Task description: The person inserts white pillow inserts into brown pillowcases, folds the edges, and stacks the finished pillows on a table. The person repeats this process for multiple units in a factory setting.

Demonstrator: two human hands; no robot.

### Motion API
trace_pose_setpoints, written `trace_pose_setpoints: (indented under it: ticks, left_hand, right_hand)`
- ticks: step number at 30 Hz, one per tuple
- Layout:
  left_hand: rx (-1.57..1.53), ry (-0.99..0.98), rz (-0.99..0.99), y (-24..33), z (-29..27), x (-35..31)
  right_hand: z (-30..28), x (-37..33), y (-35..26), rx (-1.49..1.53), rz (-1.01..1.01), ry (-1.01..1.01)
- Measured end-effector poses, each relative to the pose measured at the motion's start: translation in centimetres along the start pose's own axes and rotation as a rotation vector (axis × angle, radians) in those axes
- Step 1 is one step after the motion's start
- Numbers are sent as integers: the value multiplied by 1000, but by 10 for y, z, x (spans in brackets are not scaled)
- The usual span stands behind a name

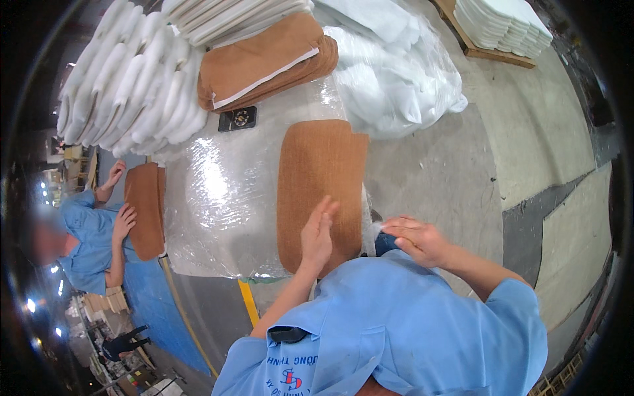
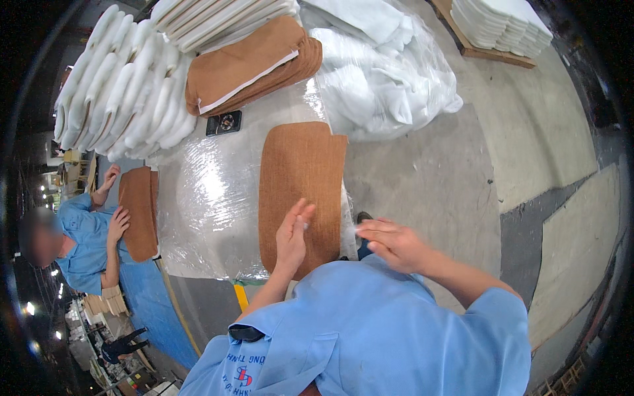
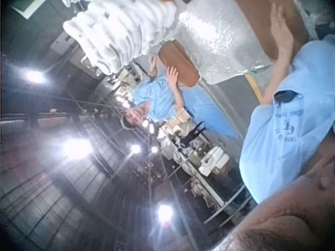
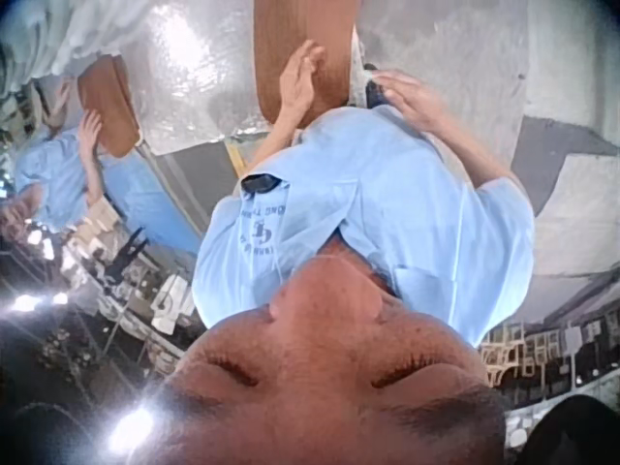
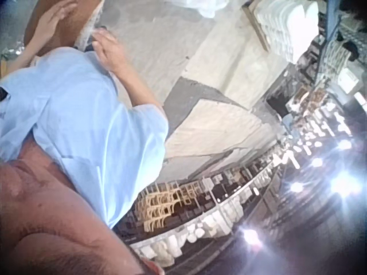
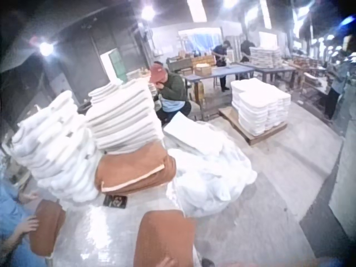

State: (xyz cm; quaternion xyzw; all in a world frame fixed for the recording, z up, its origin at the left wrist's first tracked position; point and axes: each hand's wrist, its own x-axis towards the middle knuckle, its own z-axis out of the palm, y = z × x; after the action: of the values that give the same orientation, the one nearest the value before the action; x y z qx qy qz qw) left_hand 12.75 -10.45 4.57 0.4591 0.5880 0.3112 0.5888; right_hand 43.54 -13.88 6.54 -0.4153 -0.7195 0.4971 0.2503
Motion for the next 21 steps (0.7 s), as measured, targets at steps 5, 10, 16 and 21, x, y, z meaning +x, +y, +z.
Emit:
trace_pose_setpoints:
  ticks: [5, 10, 16, 21]
  left_hand:
    - [-876, -151, -318, 24, 30, -22]
    - [-665, 176, -373, -22, -5, -35]
    - [396, 850, 83, -85, -56, -91]
    - [-279, 817, -568, -76, -46, -113]
  right_hand:
    - [34, 56, -37, -378, -324, 83]
    - [47, 88, -42, -218, -429, -32]
    - [34, 258, -33, -606, -545, 104]
    - [54, 319, 15, -1006, -312, 1]
